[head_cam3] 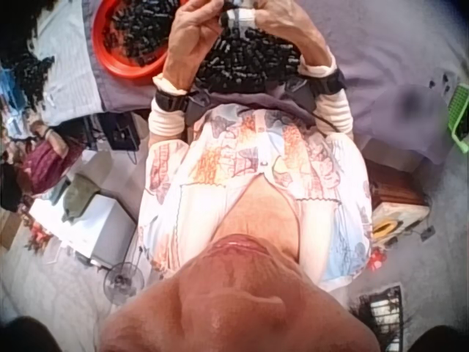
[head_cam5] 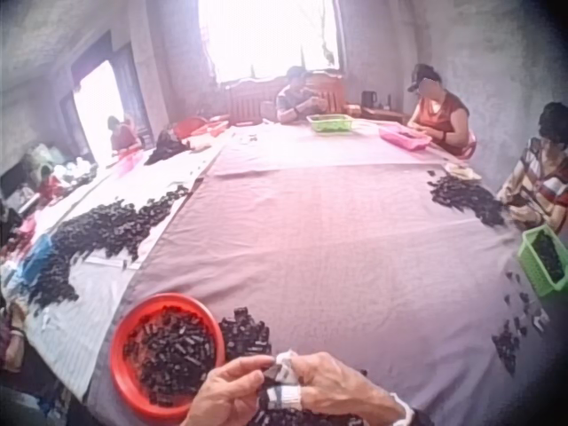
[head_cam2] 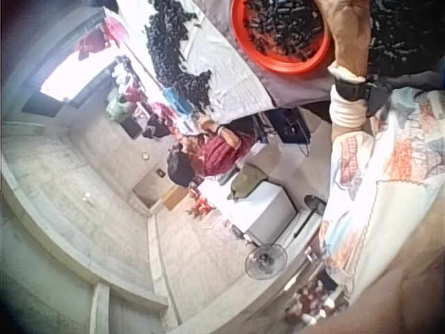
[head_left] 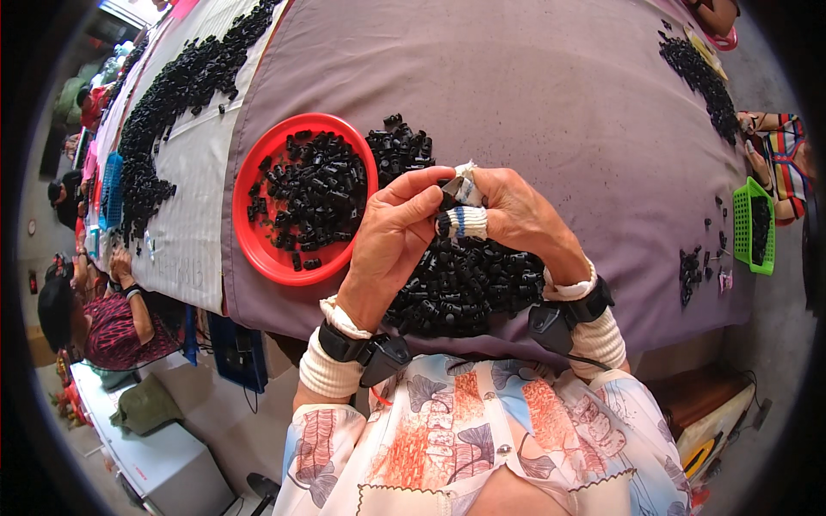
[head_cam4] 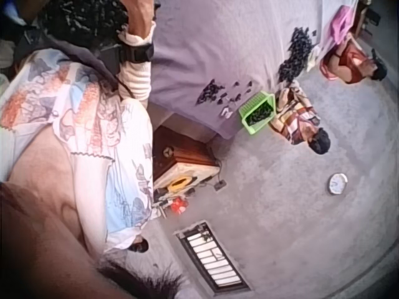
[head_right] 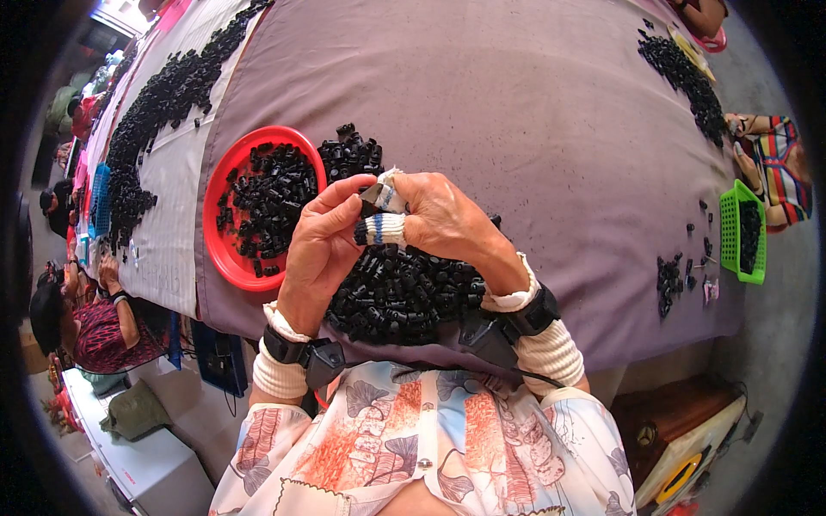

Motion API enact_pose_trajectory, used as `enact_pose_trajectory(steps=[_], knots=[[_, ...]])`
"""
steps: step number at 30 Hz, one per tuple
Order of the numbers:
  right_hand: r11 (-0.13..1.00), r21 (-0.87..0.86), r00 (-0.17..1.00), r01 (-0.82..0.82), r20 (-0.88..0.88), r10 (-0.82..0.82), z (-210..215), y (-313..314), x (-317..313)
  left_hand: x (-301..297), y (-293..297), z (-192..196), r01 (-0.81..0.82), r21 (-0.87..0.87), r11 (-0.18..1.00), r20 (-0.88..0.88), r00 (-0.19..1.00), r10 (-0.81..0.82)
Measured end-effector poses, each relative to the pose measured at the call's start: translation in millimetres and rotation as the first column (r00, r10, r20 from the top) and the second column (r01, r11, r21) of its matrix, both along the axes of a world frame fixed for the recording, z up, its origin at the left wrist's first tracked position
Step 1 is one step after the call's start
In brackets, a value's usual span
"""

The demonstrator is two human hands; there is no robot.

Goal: The person picks up a black plastic component from a pile, scrapes its surface with a small blade, and places it into a red tray, repeating the process for several components.

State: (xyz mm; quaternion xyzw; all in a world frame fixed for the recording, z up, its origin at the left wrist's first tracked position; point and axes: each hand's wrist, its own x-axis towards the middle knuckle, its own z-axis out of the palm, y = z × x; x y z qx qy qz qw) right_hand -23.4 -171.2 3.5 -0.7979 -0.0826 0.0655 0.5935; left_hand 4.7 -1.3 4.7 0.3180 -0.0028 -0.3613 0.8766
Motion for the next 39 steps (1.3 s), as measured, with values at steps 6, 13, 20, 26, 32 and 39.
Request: enact_pose_trajectory(steps=[6, 13, 20, 26, 32, 39], knots=[[1.0, 0.0, 1.0, 0.006, -0.008, -0.006, -1.8, -1.9, -1.7, -0.9, -3.3, 1.6, -0.043, 0.075, 0.996, 0.062, 0.997, 0.039], [1.0, -0.016, 1.0, 0.009, 0.017, -0.009, -2.5, -3.1, -1.1, -2.6, -6.1, 2.7, -0.065, 0.095, 0.993, 0.081, 0.995, 0.057], [1.0, -0.023, 0.999, 0.003, -0.043, -0.004, 1.4, -4.2, -0.9, 3.4, -4.6, 1.4, 0.009, 0.085, 0.996, 0.01, 1.0, -0.01], [0.999, -0.042, 0.997, -0.014, -0.071, 0.011, 2.3, -3.4, -2.5, 0.2, -5.0, 3.5, 0.0, 0.09, 0.996, 0.022, 1.0, -0.002], [1.0, -0.005, 0.997, 0.014, -0.079, -0.014, 1.2, -0.8, -2.7, -3.2, -7.7, 2.9, -0.091, 0.122, 0.988, 0.121, 0.99, 0.076], [0.999, 0.046, 0.996, -0.021, -0.082, 0.024, 1.3, -3.0, -1.5, -0.3, -4.6, 6.1, -0.019, 0.078, 0.997, 0.005, 1.0, 0.018]])
